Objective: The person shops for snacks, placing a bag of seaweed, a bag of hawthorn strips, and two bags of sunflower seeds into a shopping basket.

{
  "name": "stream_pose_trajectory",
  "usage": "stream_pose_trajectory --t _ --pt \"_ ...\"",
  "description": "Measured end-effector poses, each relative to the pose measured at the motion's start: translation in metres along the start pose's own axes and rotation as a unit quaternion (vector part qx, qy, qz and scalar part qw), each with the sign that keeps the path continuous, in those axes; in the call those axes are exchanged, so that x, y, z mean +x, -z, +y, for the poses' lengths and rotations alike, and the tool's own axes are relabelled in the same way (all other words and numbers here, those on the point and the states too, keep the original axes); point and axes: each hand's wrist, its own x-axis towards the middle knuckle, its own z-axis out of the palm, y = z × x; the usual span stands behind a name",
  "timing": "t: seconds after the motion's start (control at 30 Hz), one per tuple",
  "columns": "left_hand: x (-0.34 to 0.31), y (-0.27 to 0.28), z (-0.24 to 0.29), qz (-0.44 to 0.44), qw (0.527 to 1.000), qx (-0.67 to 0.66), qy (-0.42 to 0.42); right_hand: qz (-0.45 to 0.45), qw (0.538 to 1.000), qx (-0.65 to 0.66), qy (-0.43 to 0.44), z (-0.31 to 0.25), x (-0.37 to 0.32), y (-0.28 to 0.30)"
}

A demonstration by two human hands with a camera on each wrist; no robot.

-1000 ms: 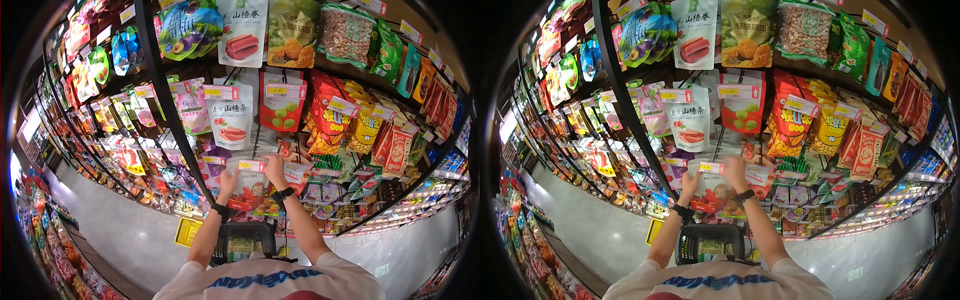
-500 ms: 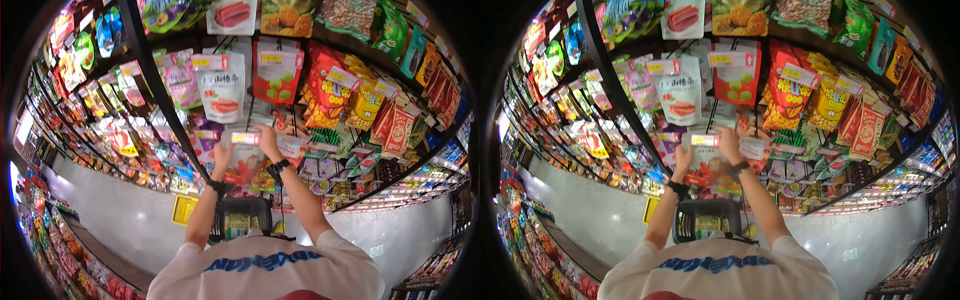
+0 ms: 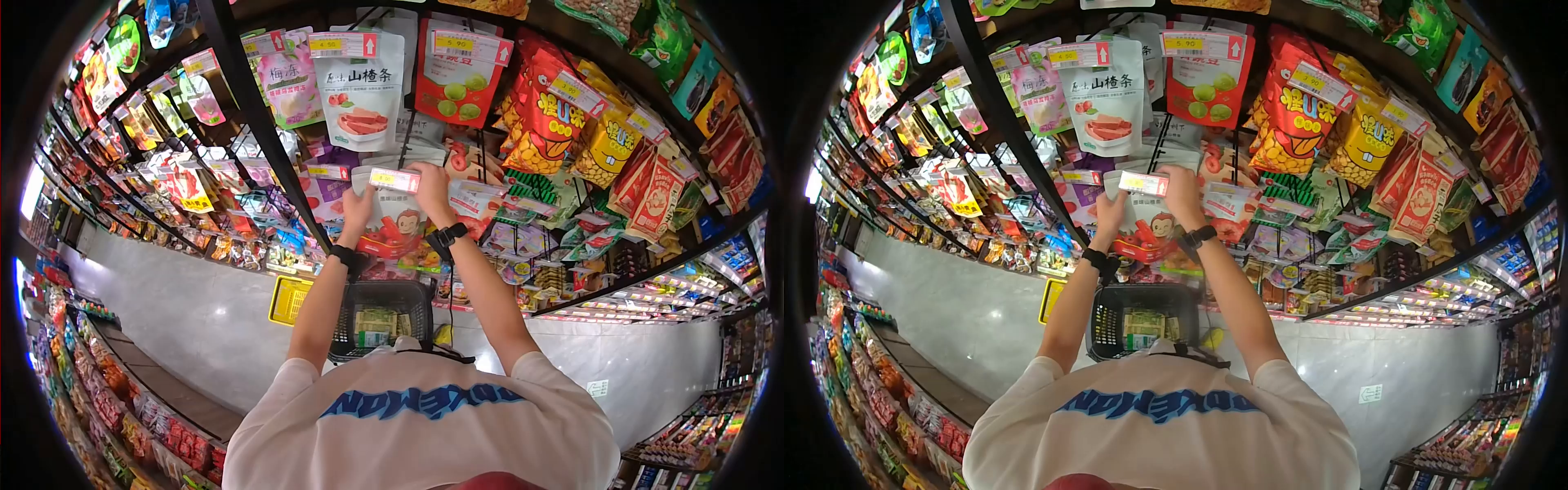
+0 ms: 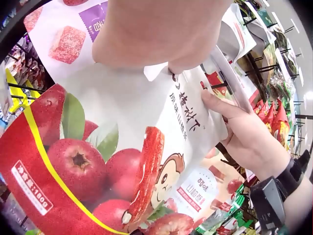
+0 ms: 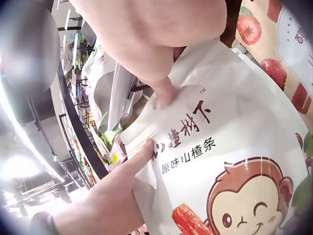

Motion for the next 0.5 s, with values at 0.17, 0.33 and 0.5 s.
stream_pose_trajectory --t 0.17,0.33,0.5 --pt "0.014 0.003 -0.003 0.022 0.993 0.114 0.012 -0.029 0.997 0.021 0.062 0.022 0.007 -0.008" --pt "0.019 -0.02 0.004 0.111 0.973 0.199 0.032 -0.055 0.998 -0.006 0.003 0.05 0.015 -0.014" --pt "0.011 -0.025 0.0 0.123 0.968 0.216 0.026 0.014 0.998 -0.052 0.02 0.04 0.005 -0.018"
